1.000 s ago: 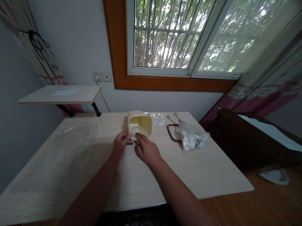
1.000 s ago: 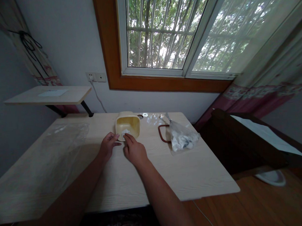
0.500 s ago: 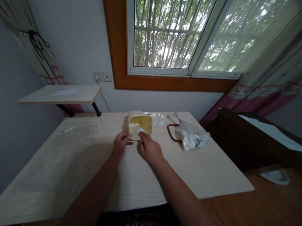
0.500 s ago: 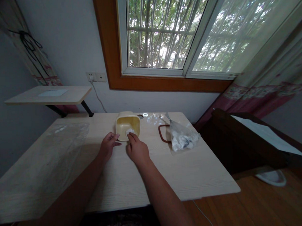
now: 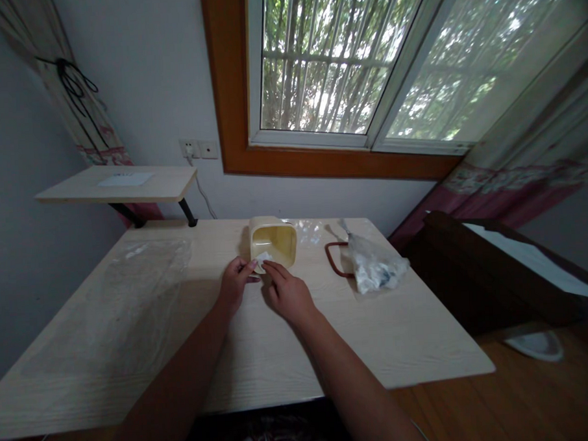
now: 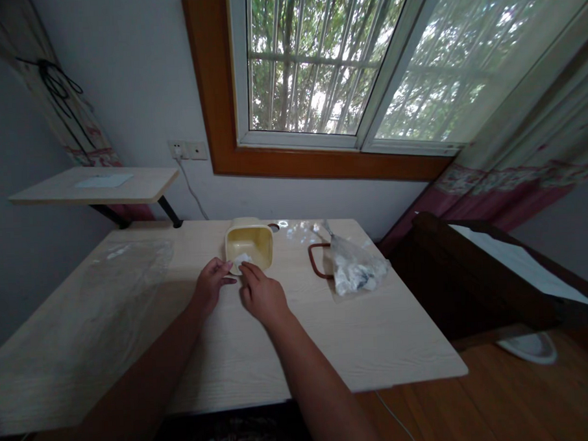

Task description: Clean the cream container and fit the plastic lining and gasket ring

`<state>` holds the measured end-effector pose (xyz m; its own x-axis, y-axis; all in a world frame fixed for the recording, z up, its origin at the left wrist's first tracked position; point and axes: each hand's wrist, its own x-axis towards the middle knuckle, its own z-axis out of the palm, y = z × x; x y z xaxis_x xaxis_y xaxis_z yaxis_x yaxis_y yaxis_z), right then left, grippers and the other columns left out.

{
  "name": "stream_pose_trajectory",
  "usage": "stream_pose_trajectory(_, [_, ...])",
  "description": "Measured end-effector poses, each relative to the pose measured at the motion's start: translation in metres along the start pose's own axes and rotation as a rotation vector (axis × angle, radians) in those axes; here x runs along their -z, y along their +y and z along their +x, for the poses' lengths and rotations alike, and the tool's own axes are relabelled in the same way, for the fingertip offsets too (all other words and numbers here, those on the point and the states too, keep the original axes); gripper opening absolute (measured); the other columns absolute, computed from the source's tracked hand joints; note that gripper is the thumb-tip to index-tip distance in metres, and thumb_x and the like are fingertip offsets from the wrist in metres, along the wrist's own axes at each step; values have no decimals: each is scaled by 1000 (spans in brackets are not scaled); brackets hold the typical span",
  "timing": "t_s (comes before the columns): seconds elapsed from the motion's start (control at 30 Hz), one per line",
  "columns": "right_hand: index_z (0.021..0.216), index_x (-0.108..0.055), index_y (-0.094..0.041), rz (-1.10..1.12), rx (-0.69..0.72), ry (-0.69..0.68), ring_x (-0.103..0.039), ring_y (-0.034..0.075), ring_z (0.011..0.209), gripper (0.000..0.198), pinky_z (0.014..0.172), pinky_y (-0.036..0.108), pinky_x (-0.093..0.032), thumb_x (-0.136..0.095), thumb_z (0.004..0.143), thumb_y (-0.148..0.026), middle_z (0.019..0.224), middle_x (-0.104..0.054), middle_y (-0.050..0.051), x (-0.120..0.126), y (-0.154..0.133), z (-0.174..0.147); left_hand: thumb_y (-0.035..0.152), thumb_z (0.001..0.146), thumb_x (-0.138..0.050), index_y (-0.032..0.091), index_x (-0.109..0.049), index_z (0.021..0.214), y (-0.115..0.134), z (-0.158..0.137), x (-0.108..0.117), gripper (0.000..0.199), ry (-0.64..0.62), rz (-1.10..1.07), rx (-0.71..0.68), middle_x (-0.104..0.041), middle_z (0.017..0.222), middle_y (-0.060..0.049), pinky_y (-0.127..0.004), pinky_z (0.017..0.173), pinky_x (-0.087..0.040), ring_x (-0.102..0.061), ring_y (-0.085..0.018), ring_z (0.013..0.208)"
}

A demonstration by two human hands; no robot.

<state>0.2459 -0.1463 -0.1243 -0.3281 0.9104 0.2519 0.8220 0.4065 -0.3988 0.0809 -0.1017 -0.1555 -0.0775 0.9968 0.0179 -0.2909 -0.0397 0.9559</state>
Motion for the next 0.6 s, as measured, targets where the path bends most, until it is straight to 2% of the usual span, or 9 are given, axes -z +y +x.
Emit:
stream_pose_trajectory(0.33, [150, -45, -22, 21, 83, 1, -59, 19, 128, 59, 103, 29, -52, -50, 91, -19, 156, -47, 5, 1, 0, -1, 49, 69, -82, 17, -53, 70, 3, -2, -2, 43, 6, -3, 3, -54, 69, 3, -26, 58, -59, -59, -12, 65])
stream_pose_trajectory(0.6, [146, -52, -24, -94, 78, -14, -62, 18, 123, 50, 102, 27, -51, -45, 97, -21, 149, -56, 3, 9, -9, 6, 49, 69, -82, 17, -52, 69, 3, -2, -2, 45, -6, -5, 11, -55, 68, 3, -27, 59, -59, -60, -12, 65])
